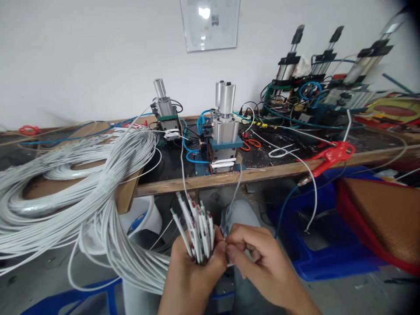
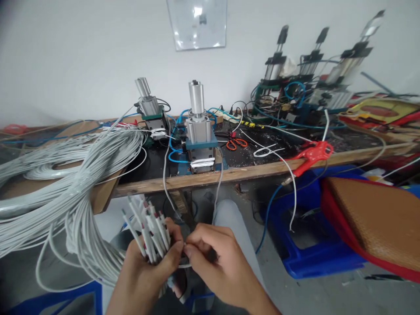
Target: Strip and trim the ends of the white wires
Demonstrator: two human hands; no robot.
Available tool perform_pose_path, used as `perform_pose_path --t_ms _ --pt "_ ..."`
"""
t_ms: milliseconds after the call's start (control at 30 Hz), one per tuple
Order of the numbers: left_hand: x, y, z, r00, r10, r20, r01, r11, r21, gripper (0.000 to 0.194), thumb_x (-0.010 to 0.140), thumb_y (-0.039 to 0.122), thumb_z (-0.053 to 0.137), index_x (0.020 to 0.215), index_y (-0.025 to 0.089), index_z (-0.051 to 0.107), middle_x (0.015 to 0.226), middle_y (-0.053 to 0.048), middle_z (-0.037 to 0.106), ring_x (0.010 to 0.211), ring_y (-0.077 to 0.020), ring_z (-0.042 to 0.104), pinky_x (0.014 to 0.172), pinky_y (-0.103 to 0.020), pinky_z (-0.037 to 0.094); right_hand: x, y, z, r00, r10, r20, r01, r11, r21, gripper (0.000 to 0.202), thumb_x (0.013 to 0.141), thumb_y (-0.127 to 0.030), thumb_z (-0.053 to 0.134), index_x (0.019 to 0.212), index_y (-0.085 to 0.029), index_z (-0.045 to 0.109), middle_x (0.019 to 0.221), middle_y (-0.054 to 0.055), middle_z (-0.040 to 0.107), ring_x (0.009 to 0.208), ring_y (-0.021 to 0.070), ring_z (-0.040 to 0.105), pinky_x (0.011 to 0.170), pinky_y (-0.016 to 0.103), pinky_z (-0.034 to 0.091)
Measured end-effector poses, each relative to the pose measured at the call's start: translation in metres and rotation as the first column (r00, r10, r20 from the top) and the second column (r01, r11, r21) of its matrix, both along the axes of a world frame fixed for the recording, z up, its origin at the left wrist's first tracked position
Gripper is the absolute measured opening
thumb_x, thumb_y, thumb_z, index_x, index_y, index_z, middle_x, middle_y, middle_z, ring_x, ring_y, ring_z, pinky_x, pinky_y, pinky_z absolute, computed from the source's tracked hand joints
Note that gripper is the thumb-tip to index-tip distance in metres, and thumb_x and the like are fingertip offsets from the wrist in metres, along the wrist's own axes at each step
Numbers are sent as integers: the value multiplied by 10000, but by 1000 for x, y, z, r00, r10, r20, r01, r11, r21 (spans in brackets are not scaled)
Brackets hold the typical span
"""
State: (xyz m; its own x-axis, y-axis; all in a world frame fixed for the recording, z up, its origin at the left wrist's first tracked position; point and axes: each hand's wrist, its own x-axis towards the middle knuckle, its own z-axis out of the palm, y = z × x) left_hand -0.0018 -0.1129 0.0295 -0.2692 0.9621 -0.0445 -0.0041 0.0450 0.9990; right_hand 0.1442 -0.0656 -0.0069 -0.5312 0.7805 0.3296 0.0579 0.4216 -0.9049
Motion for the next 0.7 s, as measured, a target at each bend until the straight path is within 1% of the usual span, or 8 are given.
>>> perform_pose_path --t_ms 33,100,167,267,333,400,533,700 --pt "4 1 -2 994 91 59 -91 996 1 133 708 198 731 629 202 625 543 59 518 502 -115 479 492 -222 432 -6 -3 -5 996 -52 -70 46 995 -84 288 1015 -319 562 750 -211 594 631 -40 524 511 98 529 487 205 415" --pt "10 3 -6 973 167 162 -167 986 -18 177 700 242 783 611 186 640 532 51 536 487 -113 486 465 -212 443 -17 -9 -15 974 -102 -204 50 968 -246 319 1025 -405 557 776 -209 600 638 -43 517 453 85 516 423 184 428" --pt "12 4 -13 952 165 257 -153 986 -64 217 712 289 817 623 178 652 525 50 534 451 -112 491 423 -210 451 -27 -15 -22 945 -151 -290 38 931 -363 350 1013 -472 567 782 -211 600 639 -44 502 431 84 510 392 179 453" --pt "9 8 -24 920 139 367 -111 989 -96 272 736 376 852 667 177 681 544 40 553 448 -123 519 415 -222 479 -36 -19 -27 915 -266 -303 103 880 -463 393 982 -549 591 782 -212 617 646 -33 496 459 97 507 405 194 488" --pt "7 12 -30 908 141 394 -108 989 -106 327 711 438 889 681 173 699 562 30 573 476 -128 542 429 -216 487 -40 -18 -29 901 -326 -286 151 854 -498 415 968 -580 599 781 -210 629 646 -26 499 468 103 501 417 207 491" --pt "6 16 -33 910 156 383 -119 986 -119 387 675 489 916 682 164 707 571 22 580 499 -126 546 438 -206 487 -43 -15 -31 890 -353 -289 169 844 -509 432 960 -595 604 774 -206 634 647 -24 499 462 97 492 416 206 471" --pt "6 26 -34 903 207 377 -149 973 -177 479 583 549 950 665 153 693 536 32 569 461 -111 518 408 -202 480 -47 -8 -37 875 -389 -289 195 828 -526 429 955 -588 618 766 -204 645 640 -39 470 455 80 473 419 192 433" --pt "6 35 -35 897 222 381 -153 967 -203 474 572 537 962 686 152 709 515 34 577 429 -102 515 402 -201 474 -47 1 -46 889 -365 -277 199 852 -485 384 976 -546 604 777 -220 648 643 -28 471 469 104 487 412 216 429"
